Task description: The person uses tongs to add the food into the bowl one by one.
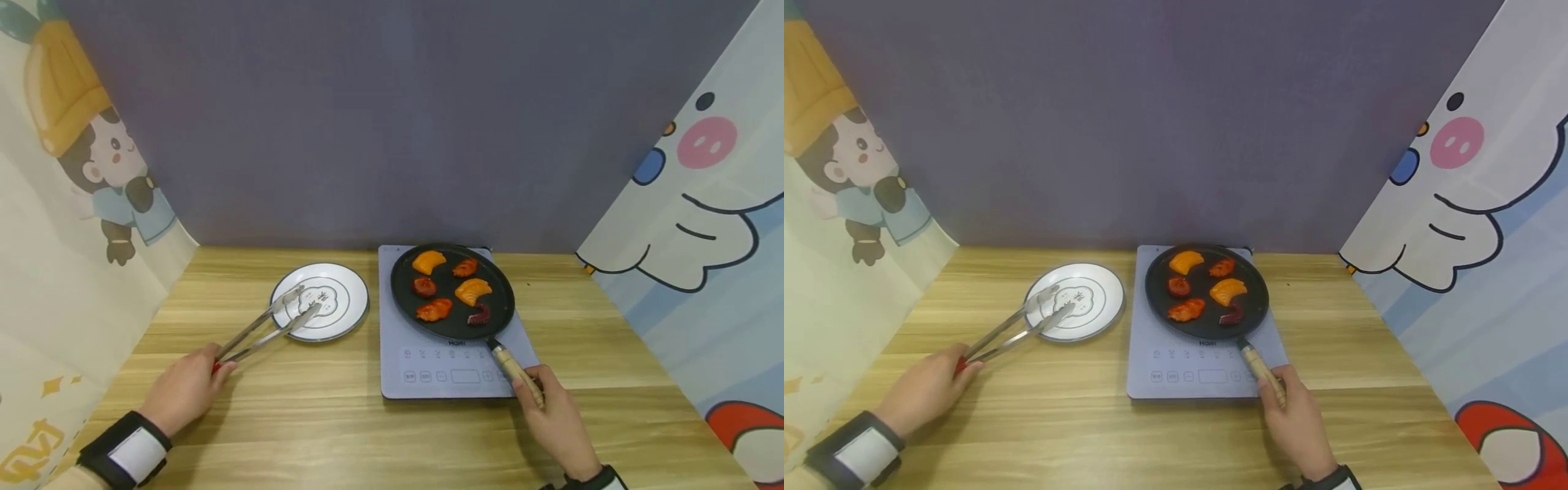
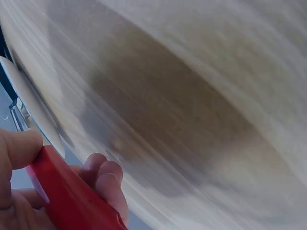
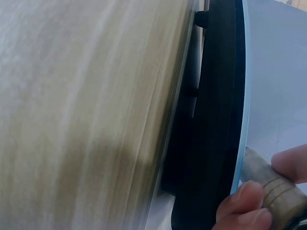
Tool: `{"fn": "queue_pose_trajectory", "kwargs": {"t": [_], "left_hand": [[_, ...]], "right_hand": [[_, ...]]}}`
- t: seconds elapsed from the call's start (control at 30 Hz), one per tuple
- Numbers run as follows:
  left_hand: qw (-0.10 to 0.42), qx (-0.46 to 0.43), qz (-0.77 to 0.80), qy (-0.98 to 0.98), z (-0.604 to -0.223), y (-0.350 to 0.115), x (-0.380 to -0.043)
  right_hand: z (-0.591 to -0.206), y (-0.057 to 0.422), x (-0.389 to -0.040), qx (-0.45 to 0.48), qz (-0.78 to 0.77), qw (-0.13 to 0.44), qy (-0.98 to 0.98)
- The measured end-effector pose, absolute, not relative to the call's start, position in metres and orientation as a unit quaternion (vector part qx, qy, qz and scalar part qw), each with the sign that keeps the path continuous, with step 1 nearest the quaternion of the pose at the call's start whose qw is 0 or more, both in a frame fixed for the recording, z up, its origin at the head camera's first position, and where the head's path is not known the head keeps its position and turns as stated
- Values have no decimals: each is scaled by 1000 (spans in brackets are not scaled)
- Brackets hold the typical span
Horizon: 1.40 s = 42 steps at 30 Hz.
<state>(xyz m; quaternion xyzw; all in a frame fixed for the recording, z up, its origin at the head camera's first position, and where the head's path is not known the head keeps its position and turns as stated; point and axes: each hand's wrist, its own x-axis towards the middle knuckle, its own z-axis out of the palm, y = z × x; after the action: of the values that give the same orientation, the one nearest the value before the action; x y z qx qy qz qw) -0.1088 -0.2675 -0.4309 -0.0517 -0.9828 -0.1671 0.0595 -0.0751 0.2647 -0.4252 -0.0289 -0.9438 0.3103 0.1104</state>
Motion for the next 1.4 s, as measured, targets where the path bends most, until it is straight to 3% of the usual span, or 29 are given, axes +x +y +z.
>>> {"fn": "queue_pose_trajectory", "kwargs": {"t": [0.77,1.4], "left_hand": [[21,-79,-168,-982,-431,-279,-119],[-2,-82,-147,-986,-428,-276,-120]], "right_hand": [[-429,263,-76,-21,303,140,-942],[-424,263,-75,-36,309,109,-944]]}}
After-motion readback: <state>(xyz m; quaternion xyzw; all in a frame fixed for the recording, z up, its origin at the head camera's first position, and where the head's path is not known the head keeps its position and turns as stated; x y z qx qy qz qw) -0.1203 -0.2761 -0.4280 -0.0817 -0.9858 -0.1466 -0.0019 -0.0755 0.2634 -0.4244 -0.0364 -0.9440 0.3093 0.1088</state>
